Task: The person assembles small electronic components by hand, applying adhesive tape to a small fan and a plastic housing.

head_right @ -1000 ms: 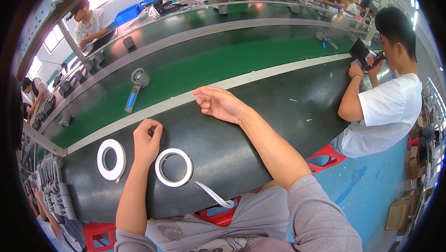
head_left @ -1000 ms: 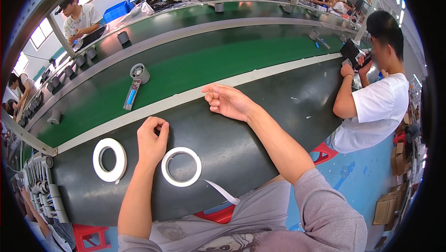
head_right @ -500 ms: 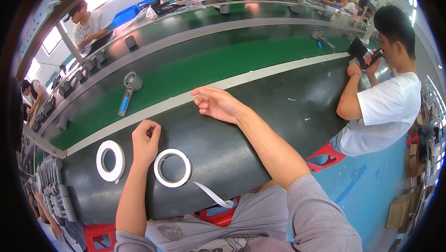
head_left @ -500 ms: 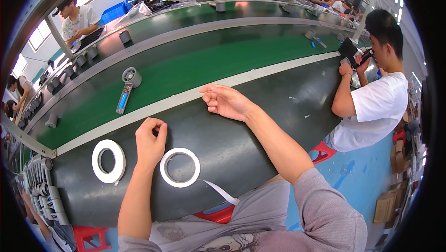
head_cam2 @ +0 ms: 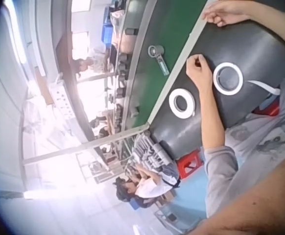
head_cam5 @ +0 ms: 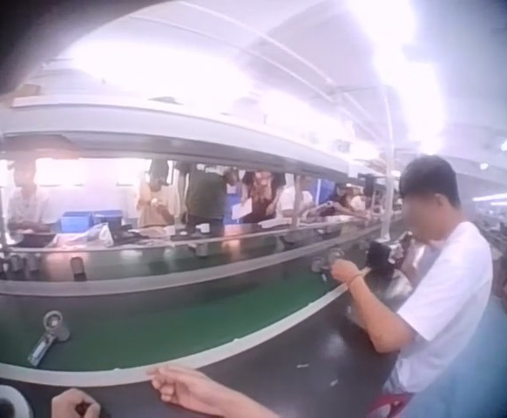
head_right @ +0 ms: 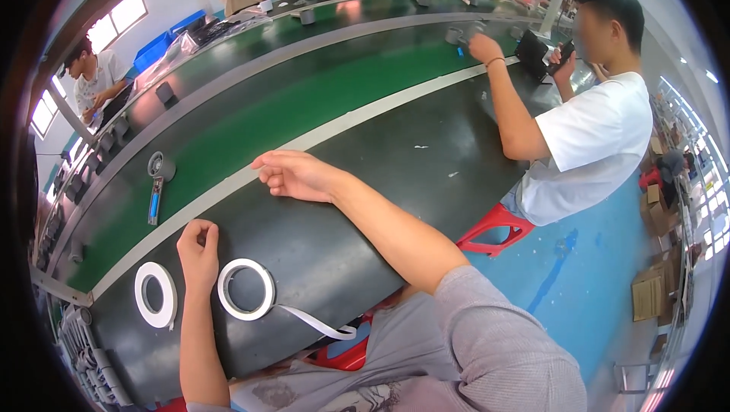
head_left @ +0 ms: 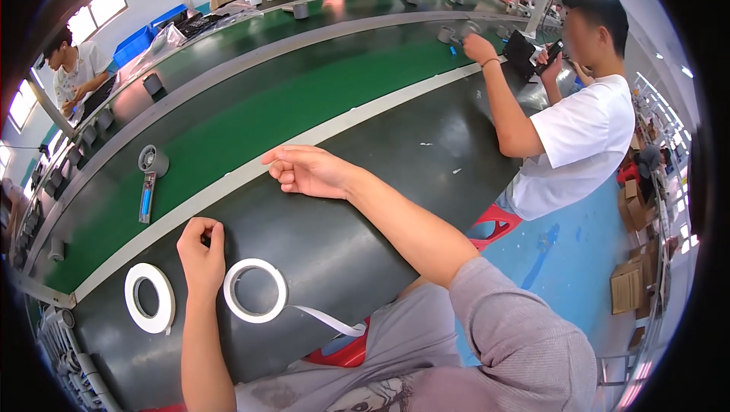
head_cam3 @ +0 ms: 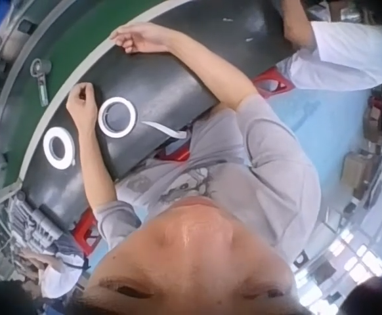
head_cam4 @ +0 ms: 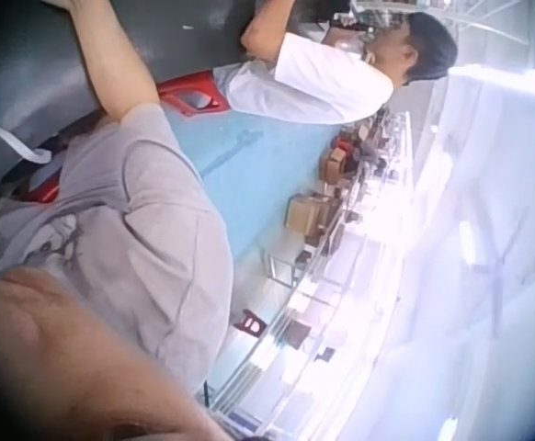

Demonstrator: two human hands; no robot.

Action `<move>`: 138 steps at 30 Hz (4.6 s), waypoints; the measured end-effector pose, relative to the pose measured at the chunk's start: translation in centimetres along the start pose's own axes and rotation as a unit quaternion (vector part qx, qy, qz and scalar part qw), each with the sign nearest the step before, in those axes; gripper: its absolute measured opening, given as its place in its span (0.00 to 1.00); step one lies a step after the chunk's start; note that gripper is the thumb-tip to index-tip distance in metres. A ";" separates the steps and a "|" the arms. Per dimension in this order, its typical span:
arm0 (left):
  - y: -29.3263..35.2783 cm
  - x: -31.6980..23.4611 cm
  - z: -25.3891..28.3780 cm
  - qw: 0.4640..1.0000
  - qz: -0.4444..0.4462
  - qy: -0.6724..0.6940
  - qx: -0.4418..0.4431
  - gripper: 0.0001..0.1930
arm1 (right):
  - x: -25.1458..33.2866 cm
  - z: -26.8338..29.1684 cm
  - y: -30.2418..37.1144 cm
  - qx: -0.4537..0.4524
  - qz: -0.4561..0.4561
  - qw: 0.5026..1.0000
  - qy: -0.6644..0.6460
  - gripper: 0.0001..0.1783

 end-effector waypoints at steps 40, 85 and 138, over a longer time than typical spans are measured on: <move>-0.2 -0.8 -2.4 1.000 0.011 -0.003 0.003 0.04 | 10.7 13.4 7.0 -0.349 0.156 0.740 0.553 0.10; -0.7 -4.7 -8.0 0.999 0.013 -0.045 -0.005 0.05 | 15.8 20.3 20.8 -0.153 0.043 0.979 0.127 0.14; 7.7 -10.6 -21.6 0.871 0.328 0.347 0.113 0.12 | 5.2 -1.6 24.6 -0.233 0.136 0.723 0.636 0.28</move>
Point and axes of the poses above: each hand's wrist, its own y-axis away from the middle knuckle, its own z-axis out of the back of the hand, x = y × z, the point moved 9 cm from there along -y, towards the middle knuckle, and after that the axes turned 14 degrees about y, right-handed, at the moved point
